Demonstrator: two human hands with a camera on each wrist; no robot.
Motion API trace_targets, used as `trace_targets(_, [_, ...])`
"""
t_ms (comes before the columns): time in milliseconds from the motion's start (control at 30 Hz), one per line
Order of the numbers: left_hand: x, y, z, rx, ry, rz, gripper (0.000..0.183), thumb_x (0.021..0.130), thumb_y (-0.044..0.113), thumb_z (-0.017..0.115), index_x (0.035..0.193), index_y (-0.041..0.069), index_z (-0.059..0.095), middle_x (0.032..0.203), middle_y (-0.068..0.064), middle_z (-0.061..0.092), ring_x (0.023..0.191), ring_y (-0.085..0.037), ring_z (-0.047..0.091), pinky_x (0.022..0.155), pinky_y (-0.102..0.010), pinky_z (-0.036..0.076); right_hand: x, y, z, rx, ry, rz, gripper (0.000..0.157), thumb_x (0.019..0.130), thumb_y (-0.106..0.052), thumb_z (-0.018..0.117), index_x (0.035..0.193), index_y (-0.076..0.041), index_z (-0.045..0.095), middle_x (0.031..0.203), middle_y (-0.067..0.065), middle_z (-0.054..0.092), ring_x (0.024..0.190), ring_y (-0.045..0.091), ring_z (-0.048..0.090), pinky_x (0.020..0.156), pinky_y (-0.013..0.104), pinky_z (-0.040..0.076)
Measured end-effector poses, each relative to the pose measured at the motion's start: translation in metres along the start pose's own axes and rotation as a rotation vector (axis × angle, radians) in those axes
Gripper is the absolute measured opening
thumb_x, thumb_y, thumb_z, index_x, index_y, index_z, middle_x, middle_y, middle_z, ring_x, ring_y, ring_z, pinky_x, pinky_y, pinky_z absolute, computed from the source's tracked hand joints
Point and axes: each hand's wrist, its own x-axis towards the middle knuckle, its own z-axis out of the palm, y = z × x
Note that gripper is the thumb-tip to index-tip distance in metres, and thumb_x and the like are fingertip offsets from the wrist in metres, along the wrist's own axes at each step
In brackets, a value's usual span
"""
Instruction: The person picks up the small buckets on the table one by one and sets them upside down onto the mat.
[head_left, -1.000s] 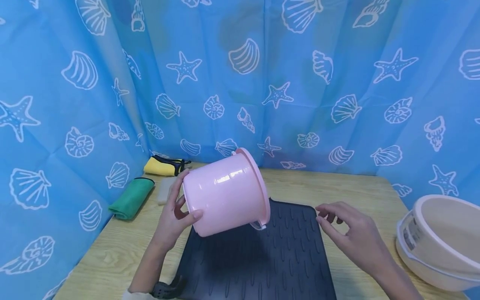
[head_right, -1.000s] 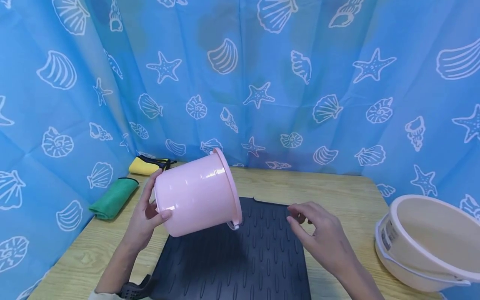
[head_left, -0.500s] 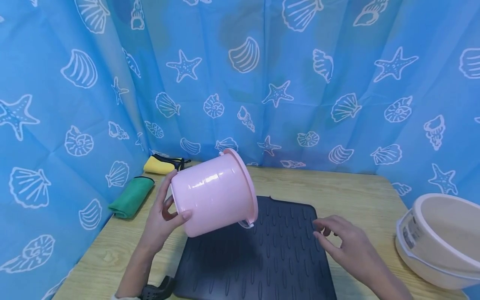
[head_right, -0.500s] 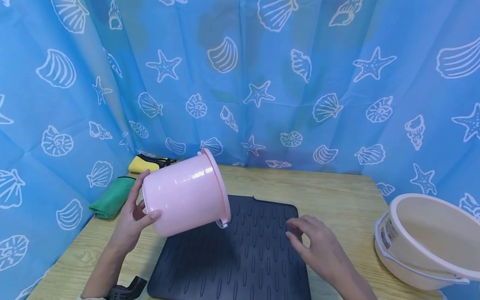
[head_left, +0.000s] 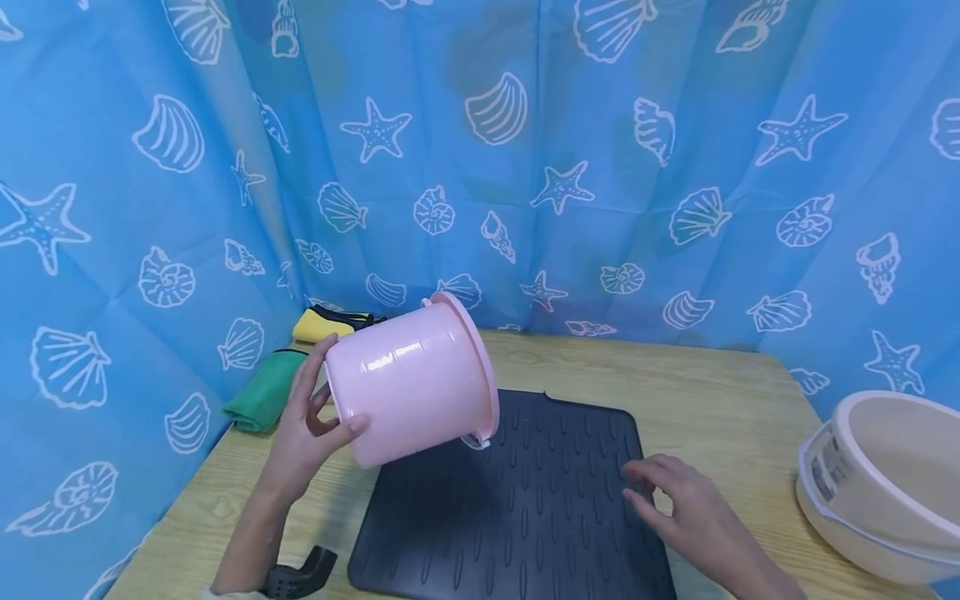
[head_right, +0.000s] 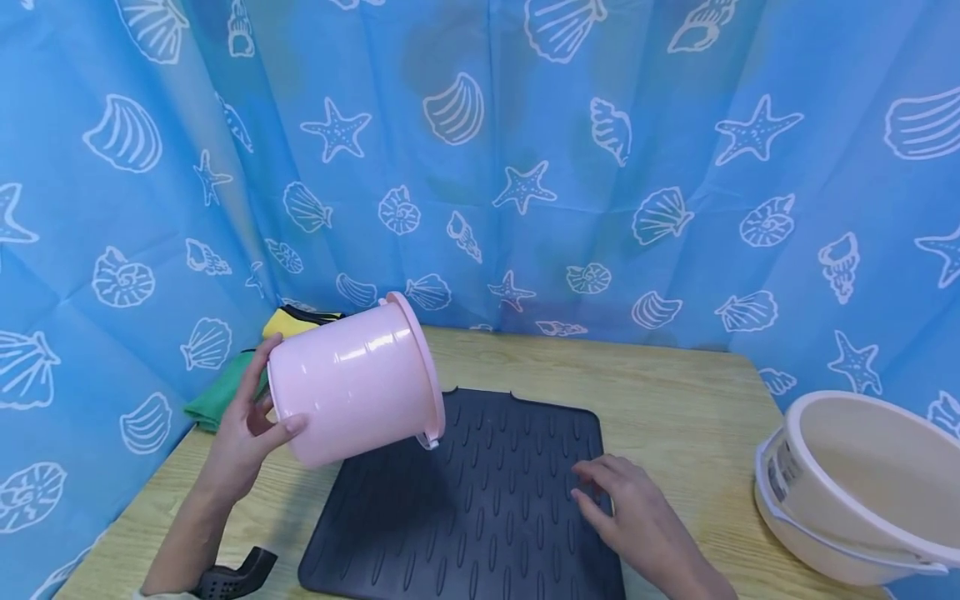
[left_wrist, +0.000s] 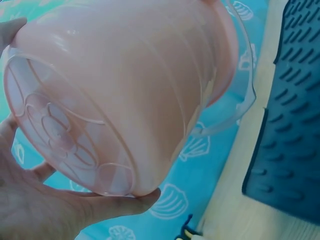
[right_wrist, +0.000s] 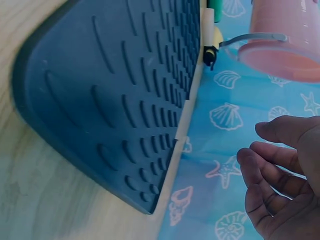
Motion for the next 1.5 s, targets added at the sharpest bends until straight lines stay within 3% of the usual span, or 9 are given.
trace_targets(300, [0.001, 0.002, -0.01, 0.056, -0.008, 0.013, 0.093, 0.085, 0.003, 0.075, 0.158, 0.034, 0.026, 0.157, 0.004, 0.018, 0.141, -0.046, 0.026, 0.085, -0.043, 0.056, -0.003, 0.004, 0.011, -0.001, -0.109, 0.065, 0.019, 0.086, -0.014, 0.079, 0.104, -0.013, 0.074, 0.098, -0.007, 0.066, 0.082, 0.008, 0.062, 0.07, 0.026, 0.054])
trace_targets(533, [-0.001, 0.005, -0.018, 0.064, -0.006, 0.003, 0.094, 0.085, 0.002, 0.074, 0.158, 0.035, 0.025, 0.156, 0.003, 0.019, 0.141, -0.045, 0.028, 0.082, -0.036, 0.057, -0.005, 0.01, 0.02, 0.035, -0.161, -0.014, 0.02, 0.085, -0.01, 0.079, 0.104, -0.009, 0.074, 0.099, -0.004, 0.066, 0.082, 0.011, 0.064, 0.069, 0.028, 0.055])
trace_targets(733, [-0.001, 0.006, -0.022, 0.078, -0.01, 0.013, 0.095, 0.084, 0.002, 0.075, 0.158, 0.034, 0.025, 0.156, 0.002, 0.019, 0.139, -0.048, 0.028, 0.08, -0.035, 0.057, -0.006, 0.009, 0.025, -0.002, -0.212, -0.004, 0.021, 0.085, -0.013, 0.08, 0.105, -0.01, 0.074, 0.099, -0.005, 0.066, 0.084, 0.01, 0.064, 0.071, 0.026, 0.055])
trace_targets(900, [-0.002, 0.006, -0.025, 0.089, -0.011, 0.022, 0.096, 0.083, 0.0, 0.075, 0.158, 0.033, 0.025, 0.155, 0.001, 0.02, 0.137, -0.05, 0.028, 0.079, -0.032, 0.057, -0.011, 0.011, 0.031, -0.009, -0.235, -0.054, 0.02, 0.085, -0.015, 0.079, 0.104, -0.01, 0.074, 0.098, -0.007, 0.064, 0.086, 0.01, 0.063, 0.072, 0.029, 0.056])
trace_targets(1233, [-0.003, 0.009, -0.035, 0.093, -0.033, 0.016, 0.094, 0.085, 0.001, 0.073, 0.158, 0.034, 0.025, 0.156, 0.004, 0.018, 0.139, -0.047, 0.028, 0.082, -0.031, 0.056, -0.024, 0.015, 0.041, -0.033, -0.36, -0.032, 0.022, 0.085, -0.026, 0.08, 0.102, -0.014, 0.074, 0.097, -0.012, 0.059, 0.085, 0.008, 0.059, 0.072, 0.034, 0.053])
trace_targets(1333, [-0.003, 0.01, -0.041, 0.137, -0.039, 0.02, 0.095, 0.085, 0.002, 0.074, 0.159, 0.032, 0.023, 0.158, 0.004, 0.016, 0.138, -0.048, 0.029, 0.087, -0.035, 0.054, -0.027, 0.016, 0.043, -0.054, -0.384, 0.006, 0.023, 0.083, -0.027, 0.081, 0.1, -0.014, 0.074, 0.095, -0.012, 0.058, 0.083, 0.007, 0.058, 0.071, 0.032, 0.052])
trace_targets(1500, [0.0, 0.012, -0.051, 0.194, -0.054, 0.027, 0.097, 0.084, 0.004, 0.075, 0.16, 0.031, 0.02, 0.159, 0.0, 0.014, 0.137, -0.049, 0.027, 0.091, -0.058, 0.049, -0.029, 0.019, 0.048, -0.078, -0.418, 0.054, 0.023, 0.081, -0.026, 0.083, 0.098, -0.015, 0.074, 0.092, -0.011, 0.056, 0.081, 0.007, 0.056, 0.069, 0.03, 0.051])
